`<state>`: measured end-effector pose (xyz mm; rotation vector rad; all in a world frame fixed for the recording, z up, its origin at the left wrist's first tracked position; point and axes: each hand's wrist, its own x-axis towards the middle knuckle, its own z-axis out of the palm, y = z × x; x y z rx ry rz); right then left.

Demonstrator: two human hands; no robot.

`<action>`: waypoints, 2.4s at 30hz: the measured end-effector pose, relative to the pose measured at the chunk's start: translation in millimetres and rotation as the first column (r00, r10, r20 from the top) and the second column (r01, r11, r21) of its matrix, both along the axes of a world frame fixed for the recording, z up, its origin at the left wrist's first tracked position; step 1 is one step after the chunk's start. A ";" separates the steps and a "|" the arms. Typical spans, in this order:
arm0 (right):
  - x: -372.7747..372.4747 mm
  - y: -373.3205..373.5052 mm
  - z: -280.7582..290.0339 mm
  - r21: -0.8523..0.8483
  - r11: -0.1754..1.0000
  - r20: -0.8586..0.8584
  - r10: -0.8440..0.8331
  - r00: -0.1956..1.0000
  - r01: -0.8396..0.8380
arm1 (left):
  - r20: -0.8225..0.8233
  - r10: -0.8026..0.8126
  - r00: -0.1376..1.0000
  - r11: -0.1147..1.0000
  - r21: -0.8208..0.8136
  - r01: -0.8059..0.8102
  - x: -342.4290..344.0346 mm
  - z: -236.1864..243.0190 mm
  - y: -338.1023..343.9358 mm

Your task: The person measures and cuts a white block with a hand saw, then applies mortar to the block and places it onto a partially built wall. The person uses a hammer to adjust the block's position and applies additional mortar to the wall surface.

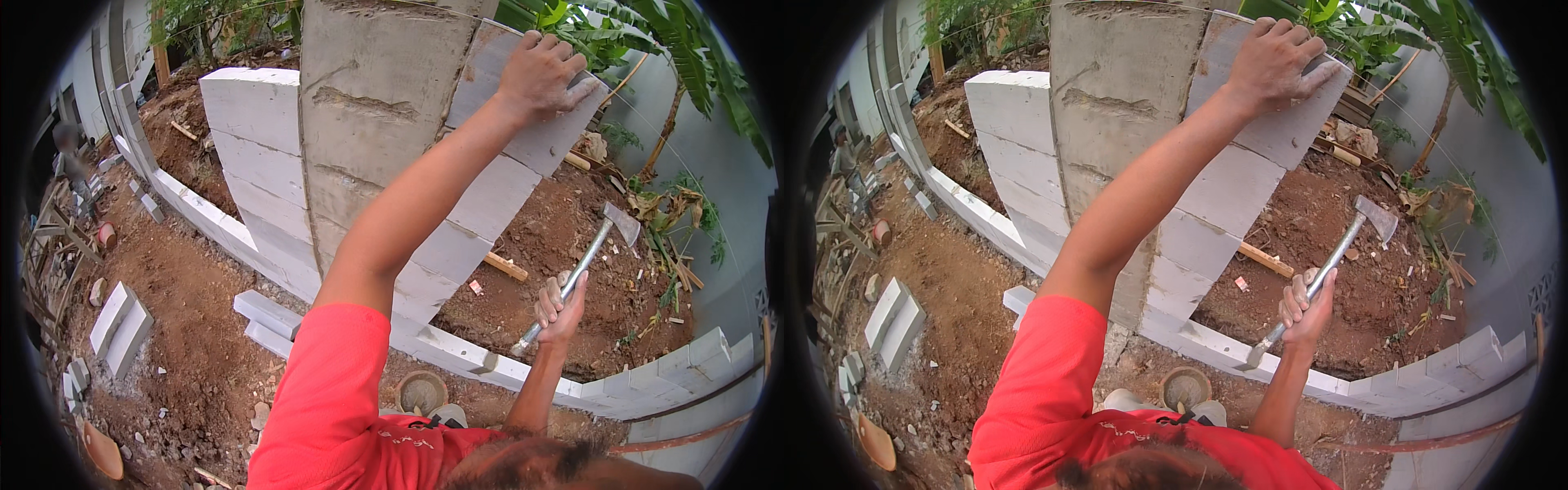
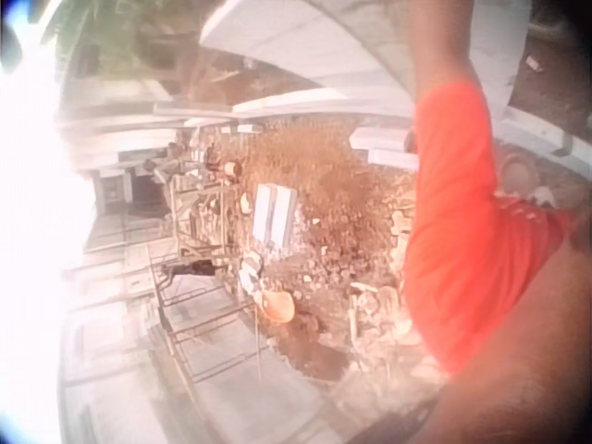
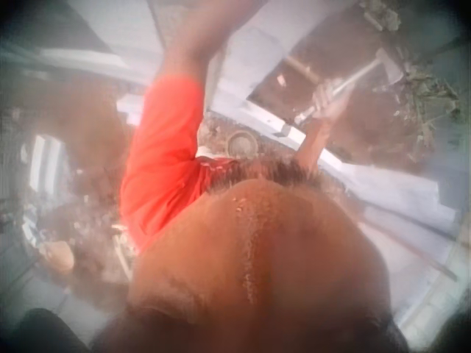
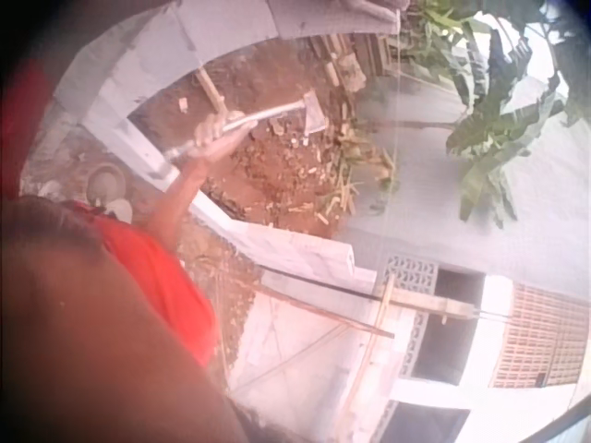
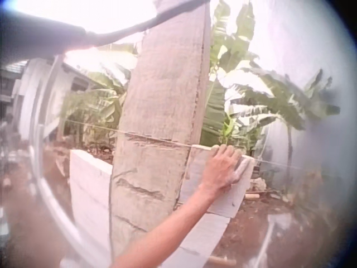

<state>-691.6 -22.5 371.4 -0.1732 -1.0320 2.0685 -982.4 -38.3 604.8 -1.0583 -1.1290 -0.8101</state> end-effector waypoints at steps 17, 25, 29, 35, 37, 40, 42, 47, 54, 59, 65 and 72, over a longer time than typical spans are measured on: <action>-84.6 3.8 77.0 -0.036 0.948 -0.017 0.316 0.949 -0.316 | -0.090 -0.075 0.993 0.985 0.148 0.088 -4.8 4.3 20.8; -25.2 46.7 94.3 0.043 0.971 -0.239 -0.220 0.946 0.237 | -0.074 -0.030 0.997 0.994 0.100 0.038 -7.5 5.0 11.3; -76.2 9.6 75.3 -0.011 0.998 -0.042 -0.056 0.998 0.056 | -0.030 -0.018 0.999 0.998 0.063 0.020 -2.5 6.2 20.2; -71.3 15.9 70.1 0.041 0.974 0.107 0.217 0.970 -0.222 | -0.106 0.066 0.992 0.997 0.054 -0.061 -20.0 11.5 11.1; -47.2 31.9 71.3 0.024 0.988 0.054 0.150 0.987 -0.151 | 0.125 -0.142 0.982 0.975 -0.151 0.160 10.0 7.3 3.1; -16.3 54.5 80.4 0.033 0.999 -0.065 -0.006 0.998 0.008 | -0.011 -0.197 0.980 0.980 -0.040 0.196 4.7 7.6 11.7; -13.3 57.5 89.3 0.014 0.995 -0.188 -0.095 0.978 0.100 | -0.027 -0.155 0.988 0.987 -0.052 0.153 4.9 17.4 -7.8; -39.0 42.2 65.5 -0.044 0.980 -0.253 -0.198 0.947 0.193 | 0.020 -0.198 0.980 0.978 -0.063 0.199 13.4 12.3 4.9; -51.7 23.4 41.6 -0.042 0.977 0.166 0.215 0.962 -0.211 | 0.032 -0.145 0.989 0.983 -0.112 0.148 17.9 14.7 -5.0; -48.4 19.0 60.6 -0.115 0.993 -0.153 0.022 0.988 -0.040 | 0.010 -0.077 0.997 0.988 -0.131 0.078 23.2 30.4 -33.2; -66.9 13.0 32.2 0.018 0.967 0.265 0.242 0.933 -0.256 | 0.064 -0.120 0.991 0.984 -0.127 0.127 22.6 16.0 -6.6; -69.4 19.4 35.7 -0.068 0.989 0.047 0.138 0.989 -0.134 | 0.073 -0.130 0.989 0.982 -0.127 0.138 23.6 14.6 -3.3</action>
